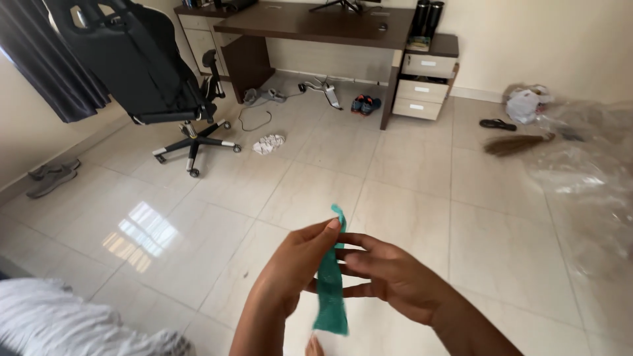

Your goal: Cleaning a wooden desk with a damp microfiber cloth.

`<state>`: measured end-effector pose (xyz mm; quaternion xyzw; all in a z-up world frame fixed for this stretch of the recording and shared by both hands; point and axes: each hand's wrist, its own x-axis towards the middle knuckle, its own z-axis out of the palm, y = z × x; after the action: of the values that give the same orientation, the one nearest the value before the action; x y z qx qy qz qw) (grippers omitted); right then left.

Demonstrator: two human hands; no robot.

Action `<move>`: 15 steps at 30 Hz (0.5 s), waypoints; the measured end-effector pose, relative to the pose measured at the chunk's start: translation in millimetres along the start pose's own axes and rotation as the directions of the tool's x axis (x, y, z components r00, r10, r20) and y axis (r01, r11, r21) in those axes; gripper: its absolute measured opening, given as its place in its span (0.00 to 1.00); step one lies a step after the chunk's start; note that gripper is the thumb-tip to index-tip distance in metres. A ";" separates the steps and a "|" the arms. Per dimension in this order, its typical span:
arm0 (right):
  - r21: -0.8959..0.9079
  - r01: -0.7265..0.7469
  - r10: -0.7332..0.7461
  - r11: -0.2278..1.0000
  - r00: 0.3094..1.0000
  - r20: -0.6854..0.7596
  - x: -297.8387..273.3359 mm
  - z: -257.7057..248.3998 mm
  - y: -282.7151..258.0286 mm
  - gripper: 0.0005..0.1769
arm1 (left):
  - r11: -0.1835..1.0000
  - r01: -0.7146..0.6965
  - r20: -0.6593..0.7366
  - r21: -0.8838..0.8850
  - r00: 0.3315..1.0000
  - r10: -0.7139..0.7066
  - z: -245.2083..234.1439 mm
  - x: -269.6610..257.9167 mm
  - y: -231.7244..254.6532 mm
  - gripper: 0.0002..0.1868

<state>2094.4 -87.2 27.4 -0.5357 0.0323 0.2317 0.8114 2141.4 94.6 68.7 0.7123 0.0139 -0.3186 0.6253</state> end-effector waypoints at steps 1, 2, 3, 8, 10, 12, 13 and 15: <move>-0.002 0.001 -0.001 1.000 1.000 0.003 21.5 -3.6 -6.7 0.37 | 1.000 -0.002 -0.003 -0.001 1.000 0.002 -7.9 16.5 5.5 0.30; -0.054 -0.005 0.004 0.999 1.000 -0.025 43.8 -6.8 -13.6 0.38 | 0.999 -0.020 0.025 -0.025 0.999 0.021 -16.6 33.3 11.3 0.32; -0.105 -0.011 0.005 0.994 0.999 -0.054 66.7 -9.0 -20.2 0.39 | 0.998 -0.038 0.053 -0.048 0.998 0.041 -26.4 50.1 17.4 0.33; -0.132 0.034 -0.045 0.991 0.996 -0.083 184.8 -29.1 -59.1 0.36 | 0.963 -0.124 0.164 -0.239 0.973 0.166 -74.3 166.1 44.3 0.33; -0.102 0.064 -0.073 0.993 0.994 -0.083 226.3 -41.3 -82.5 0.37 | 0.943 -0.157 0.203 -0.293 0.954 0.222 -87.7 206.0 70.0 0.34; -0.056 0.034 -0.043 0.998 0.984 -0.171 265.6 -57.5 -91.6 0.35 | 0.962 -0.054 0.194 -0.266 0.975 0.108 -98.0 230.2 96.4 0.32; -0.054 0.026 -0.035 0.998 0.983 -0.179 279.2 -67.0 -97.2 0.35 | 0.962 -0.045 0.200 -0.270 0.975 0.101 -103.6 244.0 109.9 0.32; 0.011 0.024 -0.020 1.000 0.944 -0.330 302.8 -84.9 -107.0 0.31 | 0.962 0.051 0.229 -0.269 0.973 0.013 -113.2 269.0 137.0 0.34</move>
<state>2424.6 -93.0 -8.2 -0.5613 0.1635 0.1294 0.8009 2462.4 64.8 64.4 0.5777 -0.0075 -0.3995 0.7117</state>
